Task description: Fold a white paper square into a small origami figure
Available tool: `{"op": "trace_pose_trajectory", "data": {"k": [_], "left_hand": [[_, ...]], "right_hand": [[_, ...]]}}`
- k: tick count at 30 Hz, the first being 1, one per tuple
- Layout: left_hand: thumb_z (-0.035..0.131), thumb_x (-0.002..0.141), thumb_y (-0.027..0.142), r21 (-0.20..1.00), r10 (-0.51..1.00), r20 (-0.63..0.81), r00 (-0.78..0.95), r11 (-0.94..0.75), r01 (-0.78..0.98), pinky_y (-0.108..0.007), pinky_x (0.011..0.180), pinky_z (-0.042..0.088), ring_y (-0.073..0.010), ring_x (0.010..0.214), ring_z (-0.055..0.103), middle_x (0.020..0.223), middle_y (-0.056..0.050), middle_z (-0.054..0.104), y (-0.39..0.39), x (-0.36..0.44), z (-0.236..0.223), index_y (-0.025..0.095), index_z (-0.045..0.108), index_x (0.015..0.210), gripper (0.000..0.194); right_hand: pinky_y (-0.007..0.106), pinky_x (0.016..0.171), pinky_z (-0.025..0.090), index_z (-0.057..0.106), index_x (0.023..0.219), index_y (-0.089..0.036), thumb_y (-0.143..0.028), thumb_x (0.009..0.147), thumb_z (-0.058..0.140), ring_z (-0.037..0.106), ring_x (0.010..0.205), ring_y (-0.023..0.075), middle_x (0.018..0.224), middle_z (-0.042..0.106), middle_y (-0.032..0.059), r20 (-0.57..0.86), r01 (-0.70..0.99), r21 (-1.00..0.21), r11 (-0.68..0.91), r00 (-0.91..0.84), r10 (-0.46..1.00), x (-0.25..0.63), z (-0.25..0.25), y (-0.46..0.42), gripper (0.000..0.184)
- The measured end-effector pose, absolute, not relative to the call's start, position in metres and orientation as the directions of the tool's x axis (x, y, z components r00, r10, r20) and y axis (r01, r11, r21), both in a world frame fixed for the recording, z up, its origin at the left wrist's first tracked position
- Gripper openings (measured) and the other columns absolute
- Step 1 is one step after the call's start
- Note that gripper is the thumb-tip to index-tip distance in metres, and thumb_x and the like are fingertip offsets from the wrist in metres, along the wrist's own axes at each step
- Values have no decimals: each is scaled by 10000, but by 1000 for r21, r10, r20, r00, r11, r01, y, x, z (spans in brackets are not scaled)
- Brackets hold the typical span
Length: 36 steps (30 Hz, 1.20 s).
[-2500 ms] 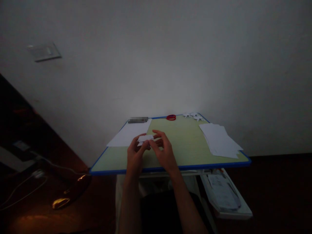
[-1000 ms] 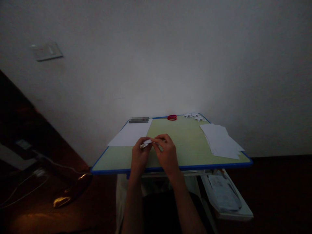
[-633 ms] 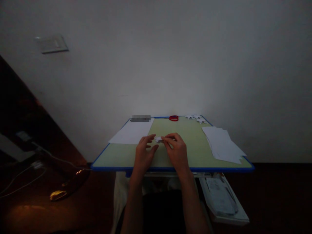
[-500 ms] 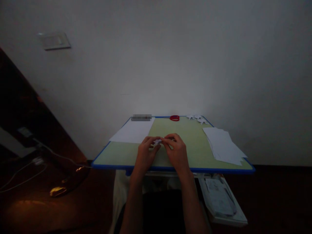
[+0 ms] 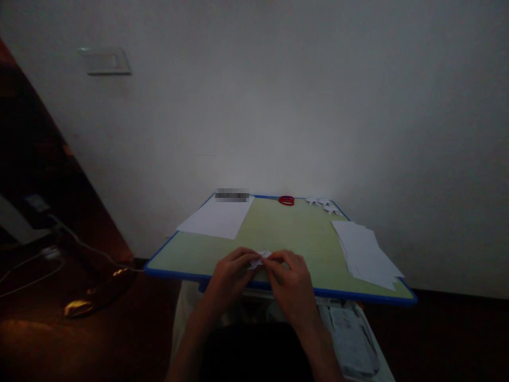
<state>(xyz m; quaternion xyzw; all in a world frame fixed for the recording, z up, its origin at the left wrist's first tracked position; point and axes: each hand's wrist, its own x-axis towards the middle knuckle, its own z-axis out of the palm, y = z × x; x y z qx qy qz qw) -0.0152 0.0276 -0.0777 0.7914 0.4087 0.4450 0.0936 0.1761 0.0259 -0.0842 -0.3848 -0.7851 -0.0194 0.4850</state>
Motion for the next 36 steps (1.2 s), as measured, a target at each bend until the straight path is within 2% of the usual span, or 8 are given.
{"op": "trace_pose_trajectory", "data": {"k": [5, 8, 14, 18, 23, 26, 31, 36], "left_hand": [[654, 911, 83, 303, 654, 640, 403, -697, 650, -398, 919, 564, -241, 1020, 680, 1095, -79, 730, 21, -20, -80, 187, 706, 1109, 229], [610, 937, 79, 202, 623, 603, 498, -724, 659, -378, 896, 570, -229, 1001, 678, 1094, -83, 718, 24, -22, -74, 183, 689, 1132, 235], [623, 946, 117, 109, 559, 578, 594, -775, 623, -364, 844, 569, -228, 952, 670, 1066, -92, 720, 25, -28, -68, 164, 689, 1142, 213], [591, 970, 135, 134, 545, 631, 552, -777, 615, -386, 871, 567, -231, 985, 670, 1102, -104, 724, 26, -29, -70, 170, 693, 1151, 211], [580, 989, 163, 214, 533, 687, 493, -797, 565, -397, 910, 567, -231, 1032, 674, 1138, -106, 734, 30, -22, -69, 197, 676, 1228, 260], [567, 1001, 173, 342, 565, 716, 410, -796, 499, -343, 894, 574, -209, 1017, 707, 1117, -100, 751, 31, -13, -62, 188, 681, 1221, 248], [642, 961, 180, 583, 719, 650, 247, -680, 445, -251, 735, 571, -148, 745, 721, 866, -24, 770, 38, -6, -54, 177, 686, 1185, 229], [662, 928, 151, 428, 672, 670, 314, -696, 576, -322, 838, 571, -200, 918, 712, 1031, -83, 758, 49, -13, -63, 175, 724, 1081, 167]], "right_hand": [[412, 842, 466, 752, 1128, -258, -131, 908, 726, 653, 935, 248, 1008, 731, 53, 778, 679, -241, 693, -292, 556, 178, -93, 14, 255], [408, 836, 459, 742, 1139, -244, -118, 914, 716, 648, 913, 241, 1010, 739, 48, 739, 673, -191, 715, -381, 556, 184, -86, 16, 260], [400, 836, 446, 731, 1088, -224, -119, 924, 704, 679, 910, 227, 1014, 762, 36, 684, 687, -130, 715, -460, 566, 191, -75, 16, 197], [413, 823, 449, 726, 1072, -226, -145, 950, 678, 671, 925, 239, 1016, 762, 41, 699, 711, -83, 698, -458, 550, 194, -78, 17, 154], [409, 846, 500, 695, 1141, -210, -173, 1003, 607, 660, 949, 235, 1061, 742, 71, 762, 685, -130, 717, -394, 514, 201, -81, 23, 167], [403, 892, 525, 677, 1171, -208, -171, 1015, 586, 662, 986, 230, 1073, 730, 80, 807, 643, -185, 743, -332, 488, 202, -74, 26, 184], [362, 867, 555, 679, 1117, -211, -190, 1014, 597, 677, 953, 214, 1011, 721, 66, 784, 555, -325, 765, -295, 547, 197, -57, 38, 134], [358, 834, 561, 707, 1064, -191, -137, 999, 599, 678, 914, 215, 977, 720, 70, 691, 575, -263, 774, -448, 568, 195, -59, 55, 137]]}}
